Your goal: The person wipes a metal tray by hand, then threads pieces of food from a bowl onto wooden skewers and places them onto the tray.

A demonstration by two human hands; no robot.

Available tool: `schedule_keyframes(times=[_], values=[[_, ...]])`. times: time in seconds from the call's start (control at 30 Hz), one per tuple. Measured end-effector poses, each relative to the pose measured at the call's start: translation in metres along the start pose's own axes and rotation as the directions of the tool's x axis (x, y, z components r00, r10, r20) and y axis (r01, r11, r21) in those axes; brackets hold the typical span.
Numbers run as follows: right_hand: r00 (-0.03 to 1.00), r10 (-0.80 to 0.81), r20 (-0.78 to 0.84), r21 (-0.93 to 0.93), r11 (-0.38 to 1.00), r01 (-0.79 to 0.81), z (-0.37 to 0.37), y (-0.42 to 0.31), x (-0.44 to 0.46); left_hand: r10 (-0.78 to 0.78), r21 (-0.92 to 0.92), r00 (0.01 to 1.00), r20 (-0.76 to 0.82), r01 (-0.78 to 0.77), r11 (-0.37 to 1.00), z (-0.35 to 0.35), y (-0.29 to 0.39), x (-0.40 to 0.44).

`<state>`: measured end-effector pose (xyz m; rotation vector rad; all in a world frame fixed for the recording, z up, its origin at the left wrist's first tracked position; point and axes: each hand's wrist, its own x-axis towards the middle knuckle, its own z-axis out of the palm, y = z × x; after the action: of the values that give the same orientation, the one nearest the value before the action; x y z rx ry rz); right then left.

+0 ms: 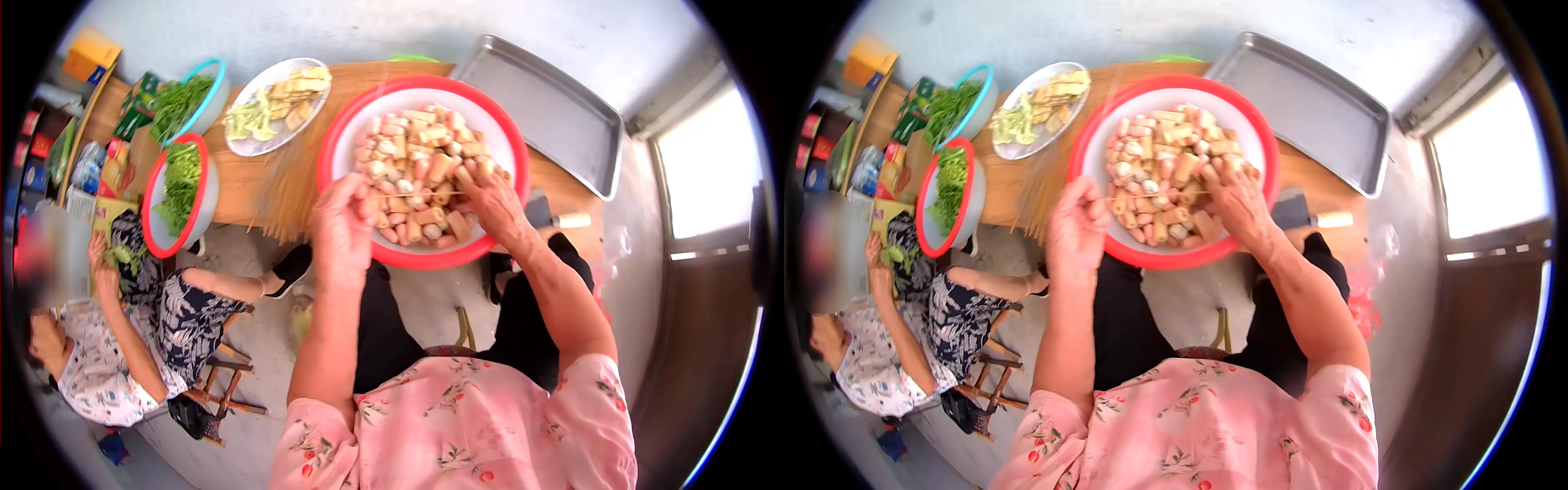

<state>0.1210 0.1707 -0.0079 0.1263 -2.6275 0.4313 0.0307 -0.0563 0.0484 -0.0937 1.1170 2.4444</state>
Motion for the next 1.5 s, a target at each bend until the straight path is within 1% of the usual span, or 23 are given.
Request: schedule_keyframes(times=[0.07, 0.13, 0.17, 0.2, 0.27, 0.33, 0.4, 0.47, 0.5, 0.53, 0.57, 0.6, 0.67, 0.73, 0.87, 0.93, 1.0, 1.07, 1.13, 1.2, 1.27, 1.33, 1.5], values=[[0.991, 0.049, 0.121, -0.07, 0.997, -0.04, 0.008, 0.007, -0.003, 0.041, -0.001, 0.999, -0.024, -0.041, 0.999, 0.01, -0.001, -0.002], [0.985, 0.05, 0.168, -0.012, 0.999, -0.049, 0.004, 0.003, 0.004, 0.037, 0.014, 0.999, -0.027, -0.037, 0.999, -0.003, 0.002, -0.002], [0.991, 0.036, 0.129, -0.065, 0.998, -0.028, 0.004, 0.0, 0.007, 0.091, 0.036, 0.993, -0.078, -0.088, 0.995, -0.012, 0.005, -0.002], [0.984, 0.075, 0.16, -0.074, 0.995, -0.063, 0.002, -0.003, 0.011, 0.107, 0.033, 0.99, -0.091, -0.104, 0.994, -0.026, 0.009, -0.002], [0.973, 0.107, 0.203, -0.096, 0.991, -0.089, 0.002, -0.004, 0.011, 0.222, 0.298, 0.96, -0.168, -0.165, 0.94, -0.066, 0.017, -0.002], [0.978, 0.106, 0.182, -0.063, 0.993, -0.096, -0.005, -0.008, 0.016, 0.326, 0.434, 0.903, -0.28, -0.184, 0.882, -0.106, 0.022, -0.003], [0.98, 0.112, 0.164, -0.029, 0.994, -0.109, -0.006, -0.008, 0.015, 0.398, 0.6, 0.855, -0.331, -0.135, 0.789, -0.138, 0.024, -0.01], [0.984, 0.144, 0.106, 0.08, 0.985, -0.153, -0.009, 0.001, 0.012, 0.385, 0.653, 0.852, -0.354, -0.069, 0.754, -0.173, 0.018, -0.013], [0.988, 0.136, 0.078, 0.129, 0.981, -0.146, -0.009, 0.008, 0.01, 0.384, 0.649, 0.852, -0.357, -0.069, 0.757, -0.185, 0.012, -0.013], [0.988, 0.133, 0.081, 0.126, 0.982, -0.143, -0.009, 0.01, 0.01, 0.352, 0.651, 0.842, -0.41, 0.0, 0.759, -0.193, 0.008, -0.014], [0.975, 0.216, 0.054, 0.197, 0.955, -0.223, -0.009, 0.01, 0.01, 0.32, 0.648, 0.827, -0.462, 0.069, 0.759, -0.201, 0.004, -0.014], [0.953, 0.302, 0.034, 0.268, 0.916, -0.3, -0.009, 0.01, 0.009, 0.317, 0.644, 0.827, -0.465, 0.07, 0.761, -0.207, 0.0, -0.011], [0.956, 0.292, -0.016, 0.259, 0.925, -0.278, -0.014, 0.006, 0.016, 0.325, 0.632, 0.812, -0.484, 0.068, 0.772, -0.212, -0.007, -0.006], [0.904, 0.422, -0.061, 0.381, 0.847, -0.37, -0.016, 0.0, 0.019, 0.314, 0.631, 0.819, -0.48, 0.073, 0.773, -0.212, -0.012, 0.003], [0.808, 0.58, 0.099, 0.74, 0.5, -0.449, -0.009, -0.001, 0.017, 0.309, 0.65, 0.848, -0.431, 0.054, 0.758, -0.206, -0.02, 0.024], [0.744, 0.632, 0.216, 0.744, 0.387, -0.545, -0.01, -0.003, 0.017, 0.306, 0.68, 0.861, -0.405, 0.06, 0.731, -0.211, -0.023, 0.032], [0.7, 0.628, 0.34, 0.805, 0.19, -0.561, -0.021, -0.013, 0.023, 0.318, 0.698, 0.843, -0.434, 0.091, 0.711, -0.216, -0.027, 0.037], [0.644, 0.652, 0.4, 0.83, 0.039, -0.556, -0.021, -0.014, 0.021, 0.331, 0.678, 0.819, -0.47, 0.094, 0.729, -0.205, -0.024, 0.033], [0.643, 0.662, 0.385, 0.823, 0.068, -0.564, -0.024, -0.013, 0.02, 0.303, 0.672, 0.82, -0.486, 0.129, 0.729, -0.201, -0.02, 0.03], [0.637, 0.628, 0.448, 0.829, -0.025, -0.559, -0.029, -0.015, 0.02, 0.444, 0.722, 0.748, -0.493, 0.067, 0.688, -0.198, -0.018, 0.031], [0.64, 0.63, 0.439, 0.84, -0.035, -0.541, -0.031, -0.015, 0.017, 0.478, 0.714, 0.736, -0.48, 0.011, 0.7, -0.168, -0.006, 0.032], [0.641, 0.639, 0.426, 0.786, 0.089, -0.611, -0.03, -0.012, 0.013, 0.443, 0.632, 0.838, -0.319, -0.161, 0.758, -0.115, 0.011, 0.035], [0.661, 0.597, 0.454, 0.749, 0.145, -0.646, -0.043, -0.017, 0.011, 0.213, 0.406, 0.974, -0.076, -0.164, 0.899, 0.001, 0.017, 0.053]])
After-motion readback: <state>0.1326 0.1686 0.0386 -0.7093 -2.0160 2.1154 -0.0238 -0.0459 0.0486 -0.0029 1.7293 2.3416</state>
